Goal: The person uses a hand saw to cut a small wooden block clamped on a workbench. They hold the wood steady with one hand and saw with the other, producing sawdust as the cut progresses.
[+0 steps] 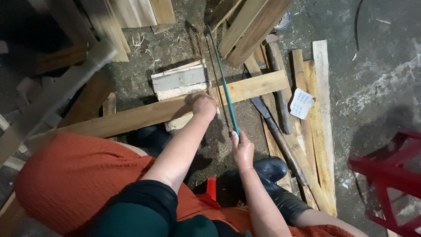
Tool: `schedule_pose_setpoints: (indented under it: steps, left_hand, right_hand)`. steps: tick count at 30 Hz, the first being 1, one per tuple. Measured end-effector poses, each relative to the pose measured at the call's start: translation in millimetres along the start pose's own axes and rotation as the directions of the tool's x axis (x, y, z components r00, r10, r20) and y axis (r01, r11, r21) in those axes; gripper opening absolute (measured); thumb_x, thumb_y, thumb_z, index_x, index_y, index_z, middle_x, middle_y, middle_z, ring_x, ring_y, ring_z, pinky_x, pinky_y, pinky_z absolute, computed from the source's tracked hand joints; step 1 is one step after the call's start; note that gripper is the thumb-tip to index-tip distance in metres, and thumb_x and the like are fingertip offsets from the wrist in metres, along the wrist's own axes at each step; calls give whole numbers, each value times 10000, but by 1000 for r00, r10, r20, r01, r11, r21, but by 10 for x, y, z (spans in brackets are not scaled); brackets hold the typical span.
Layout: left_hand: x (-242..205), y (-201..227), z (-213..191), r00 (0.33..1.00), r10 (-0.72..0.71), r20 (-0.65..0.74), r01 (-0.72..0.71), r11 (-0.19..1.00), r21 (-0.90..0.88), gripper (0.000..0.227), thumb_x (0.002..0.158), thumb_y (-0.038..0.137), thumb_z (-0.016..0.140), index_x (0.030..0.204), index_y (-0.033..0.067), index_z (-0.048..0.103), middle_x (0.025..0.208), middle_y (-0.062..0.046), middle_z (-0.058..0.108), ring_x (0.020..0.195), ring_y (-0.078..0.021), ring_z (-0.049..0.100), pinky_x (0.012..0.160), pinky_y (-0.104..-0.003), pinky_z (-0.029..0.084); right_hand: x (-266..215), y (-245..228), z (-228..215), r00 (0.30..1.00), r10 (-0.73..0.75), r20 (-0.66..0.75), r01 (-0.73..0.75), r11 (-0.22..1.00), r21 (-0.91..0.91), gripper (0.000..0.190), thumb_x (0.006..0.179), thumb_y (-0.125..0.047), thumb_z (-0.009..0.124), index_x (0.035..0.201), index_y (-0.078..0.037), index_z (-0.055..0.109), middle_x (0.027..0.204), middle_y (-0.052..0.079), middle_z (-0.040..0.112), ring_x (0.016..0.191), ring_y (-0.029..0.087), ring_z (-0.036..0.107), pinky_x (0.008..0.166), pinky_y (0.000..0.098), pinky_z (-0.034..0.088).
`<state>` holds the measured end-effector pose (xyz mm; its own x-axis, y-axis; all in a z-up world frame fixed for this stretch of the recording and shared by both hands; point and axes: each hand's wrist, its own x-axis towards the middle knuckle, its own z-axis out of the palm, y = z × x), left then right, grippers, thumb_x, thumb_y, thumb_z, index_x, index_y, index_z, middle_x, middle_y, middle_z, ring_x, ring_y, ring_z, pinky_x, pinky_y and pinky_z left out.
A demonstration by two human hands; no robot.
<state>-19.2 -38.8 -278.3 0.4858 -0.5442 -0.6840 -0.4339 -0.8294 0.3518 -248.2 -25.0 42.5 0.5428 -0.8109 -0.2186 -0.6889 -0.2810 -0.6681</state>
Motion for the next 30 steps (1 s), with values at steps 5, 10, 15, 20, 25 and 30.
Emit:
schedule_pose_setpoints:
  steps: [5,10,15,20,25,30]
  left_hand:
    - [-1799,592,-1320,998,2,56,-2,1000,5,658,1027,52,346,1619,1,64,1407,-363,465,1288,-524,547,942,-609,544]
    - [-2419,855,-1956,997,13,81,-12,1000,-18,686,1014,23,341,1606,-24,-3,1409,-390,427,1277,-552,529,963,-618,535]
    - [-2136,765,-1683,999,27,38,-27,1000,5,688,1011,78,349,1612,-22,28,1353,-342,455,1238,-528,550,963,-571,554]
    - [-2221,734,-1644,999,-1,33,3,997,-76,687,1034,150,450,1592,-64,111,1395,-339,434,1256,-522,527,999,-590,527]
    - [-2274,856,-1844,997,-72,18,74,985,-154,623,1034,181,358,1567,-82,171,1396,-280,466,1280,-460,568,987,-521,552]
    - [-2169,808,-1794,995,-65,75,81,971,-226,680,1053,142,353,1611,-37,8,1477,-366,381,1333,-531,501,1032,-587,510]
  right_hand:
    - [-1,117,79,1000,4,7,-4,1000,-24,274,1033,-403,605,1205,-244,747,786,110,773,874,395,739,772,542,570]
    - [-7,98,77,1000,23,20,-22,997,-68,264,1033,-434,600,1188,-278,746,789,82,776,884,377,742,784,534,580]
    - [-21,259,81,990,106,88,-98,991,-90,292,1051,-459,557,1181,-271,737,817,114,780,919,414,733,834,559,573]
    - [-182,75,-141,981,128,143,-110,986,-126,392,1090,-448,409,1191,-239,725,853,180,777,920,483,710,850,600,548]
    - [-356,-341,-353,963,208,169,-182,970,-159,397,1087,-439,403,1186,-248,736,881,210,777,939,484,712,871,592,551]
    - [-506,-594,-510,943,310,121,-298,948,-112,407,1061,-443,443,1166,-209,759,863,262,756,970,508,688,837,584,543]
